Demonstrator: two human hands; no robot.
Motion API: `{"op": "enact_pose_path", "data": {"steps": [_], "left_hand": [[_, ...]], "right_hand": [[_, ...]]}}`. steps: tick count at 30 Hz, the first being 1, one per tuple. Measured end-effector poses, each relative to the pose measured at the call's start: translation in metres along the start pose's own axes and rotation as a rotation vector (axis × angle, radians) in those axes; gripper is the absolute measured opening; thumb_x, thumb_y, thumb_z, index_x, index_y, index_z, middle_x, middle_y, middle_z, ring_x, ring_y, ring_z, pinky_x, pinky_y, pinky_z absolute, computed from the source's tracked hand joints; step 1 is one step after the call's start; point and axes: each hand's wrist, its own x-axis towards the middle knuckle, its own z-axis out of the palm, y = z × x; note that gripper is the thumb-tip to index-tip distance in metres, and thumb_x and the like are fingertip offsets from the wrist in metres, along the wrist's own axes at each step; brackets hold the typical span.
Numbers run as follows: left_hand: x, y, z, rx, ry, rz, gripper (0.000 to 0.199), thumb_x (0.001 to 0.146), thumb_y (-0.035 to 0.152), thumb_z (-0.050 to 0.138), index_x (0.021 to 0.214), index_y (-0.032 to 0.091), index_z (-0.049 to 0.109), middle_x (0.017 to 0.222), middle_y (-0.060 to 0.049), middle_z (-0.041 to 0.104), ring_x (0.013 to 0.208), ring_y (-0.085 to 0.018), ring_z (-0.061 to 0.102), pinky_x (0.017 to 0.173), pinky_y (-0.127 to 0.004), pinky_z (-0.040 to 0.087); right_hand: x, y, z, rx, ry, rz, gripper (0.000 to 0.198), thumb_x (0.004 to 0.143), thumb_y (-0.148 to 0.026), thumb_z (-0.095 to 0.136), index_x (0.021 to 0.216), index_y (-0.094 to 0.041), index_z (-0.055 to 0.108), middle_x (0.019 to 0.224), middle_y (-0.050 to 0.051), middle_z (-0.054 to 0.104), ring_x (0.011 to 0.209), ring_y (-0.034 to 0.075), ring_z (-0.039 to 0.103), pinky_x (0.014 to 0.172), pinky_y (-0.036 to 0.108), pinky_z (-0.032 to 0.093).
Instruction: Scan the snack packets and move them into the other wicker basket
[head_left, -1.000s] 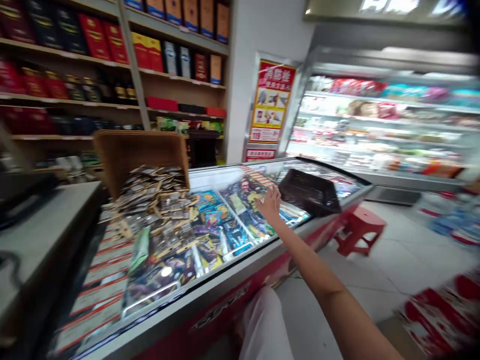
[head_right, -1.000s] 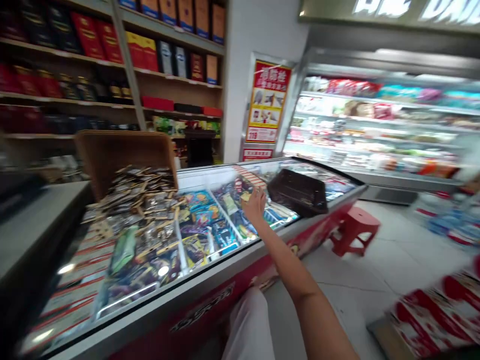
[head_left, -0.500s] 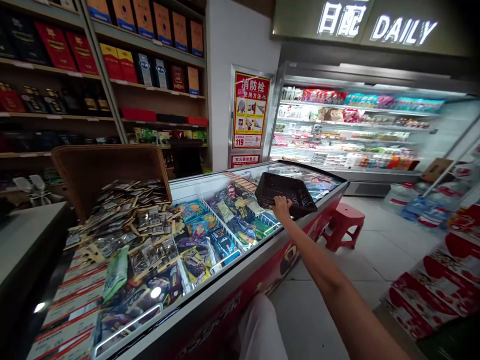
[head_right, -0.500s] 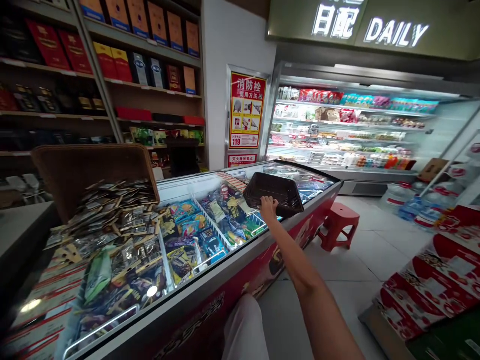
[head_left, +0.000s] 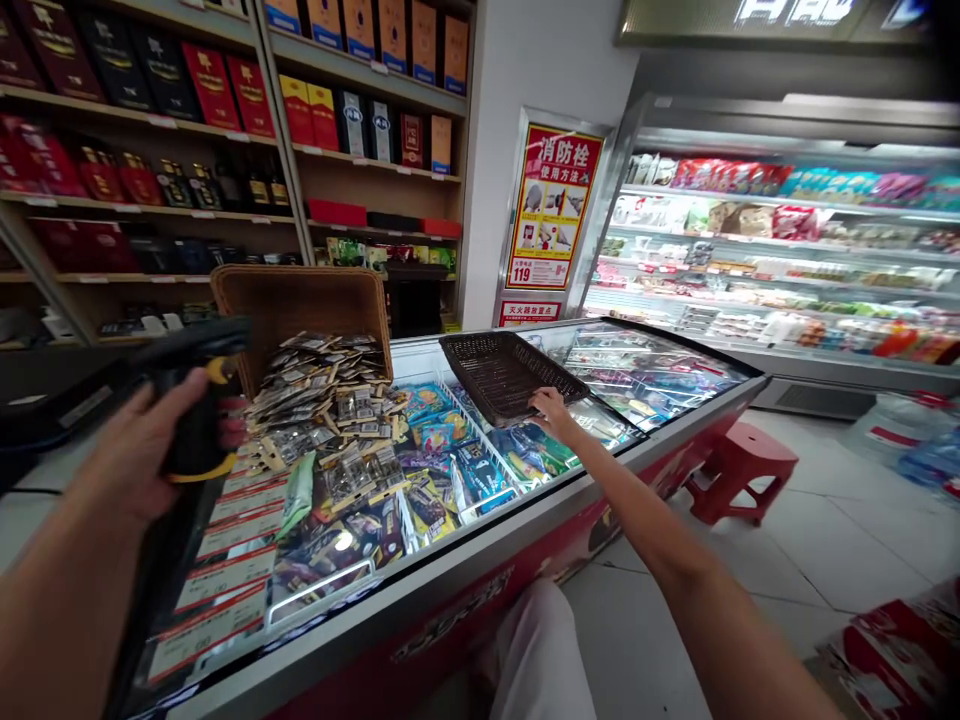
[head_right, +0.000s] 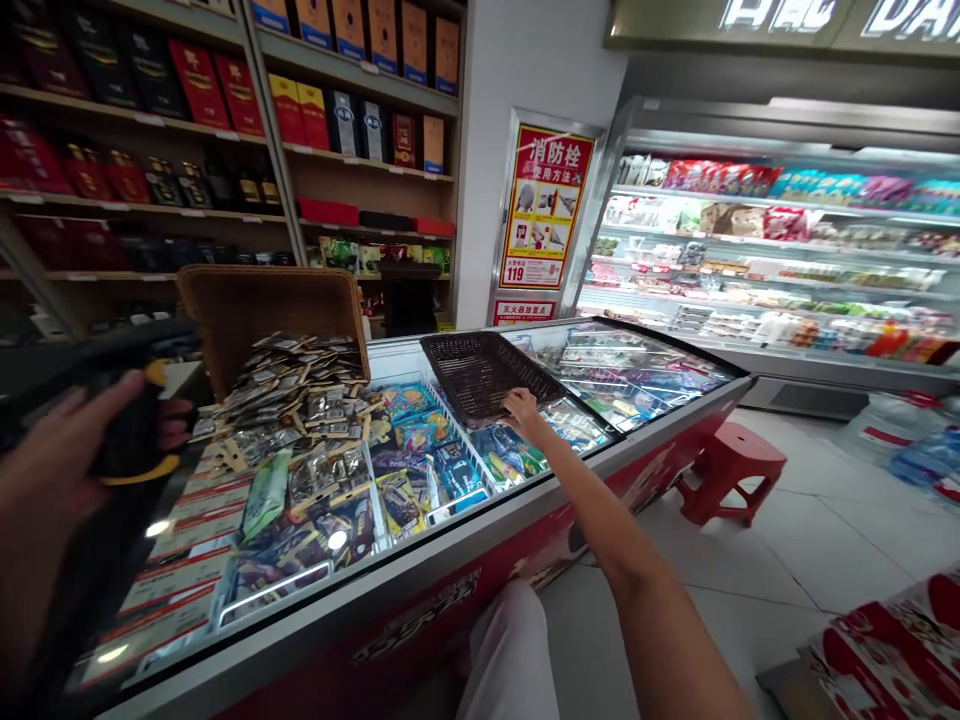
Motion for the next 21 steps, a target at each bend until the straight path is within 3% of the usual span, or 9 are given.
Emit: {"op": "enact_pose_path", "data": {"steps": [2, 4, 9, 13, 17, 21], "left_hand": [[0.005, -0.005, 0.024, -0.169, -0.108, -0.071, 0.055, 0.066, 0.057, 0.094, 0.097, 0.022, 0.064, 0.072, 0.003, 0.070, 0.050, -0.012, 0.056, 0.045, -0.022, 0.046], [0.008, -0.015, 0.051, -0.192, -0.109, -0.047, 0.068, 0.048, 0.056, 0.101, 0.092, 0.022, 0.061, 0.067, 0.005, 0.066, 0.048, -0.011, 0.053, 0.041, -0.021, 0.041], [0.017, -0.060, 0.090, -0.154, -0.084, 0.030, 0.061, 0.053, 0.059, 0.095, 0.087, 0.022, 0.060, 0.064, 0.005, 0.062, 0.046, -0.012, 0.051, 0.039, -0.024, 0.038], [0.026, -0.086, 0.087, -0.031, -0.181, 0.039, 0.053, 0.062, 0.059, 0.092, 0.082, 0.021, 0.062, 0.064, 0.002, 0.063, 0.046, -0.012, 0.050, 0.041, -0.026, 0.038], [0.028, -0.091, 0.071, 0.078, -0.252, 0.059, 0.049, 0.070, 0.059, 0.089, 0.085, 0.019, 0.063, 0.062, 0.003, 0.062, 0.046, -0.012, 0.049, 0.043, -0.024, 0.037], [0.023, -0.094, 0.059, 0.135, -0.264, 0.083, 0.049, 0.075, 0.060, 0.085, 0.089, 0.019, 0.062, 0.062, 0.004, 0.061, 0.045, -0.012, 0.050, 0.044, -0.024, 0.036]], "right_hand": [[-0.005, 0.003, -0.003, 0.000, -0.022, -0.048, 0.022, 0.106, -0.033, 0.059, 0.110, -0.018, 0.075, 0.116, 0.018, 0.073, 0.125, 0.034, 0.059, 0.109, 0.048, 0.043], [-0.011, 0.003, -0.003, -0.026, -0.056, -0.079, 0.020, 0.106, -0.028, 0.059, 0.111, -0.016, 0.074, 0.114, 0.018, 0.074, 0.116, 0.032, 0.063, 0.106, 0.047, 0.046], [-0.012, -0.013, 0.010, -0.142, -0.014, -0.062, 0.019, 0.107, -0.023, 0.056, 0.116, -0.017, 0.072, 0.109, 0.016, 0.073, 0.106, 0.030, 0.065, 0.099, 0.042, 0.046], [0.006, -0.025, 0.017, -0.124, -0.008, -0.032, 0.015, 0.105, -0.023, 0.061, 0.114, -0.017, 0.071, 0.111, 0.015, 0.074, 0.107, 0.029, 0.065, 0.100, 0.041, 0.041], [0.022, -0.035, 0.006, -0.056, -0.063, 0.037, 0.022, 0.106, -0.034, 0.061, 0.113, -0.017, 0.071, 0.115, 0.017, 0.075, 0.114, 0.031, 0.064, 0.106, 0.043, 0.035], [0.046, -0.086, 0.000, 0.043, 0.131, 0.090, 0.051, 0.102, -0.053, 0.064, 0.136, -0.014, 0.066, 0.147, 0.023, 0.064, 0.138, 0.036, 0.053, 0.119, 0.049, 0.028]]}}
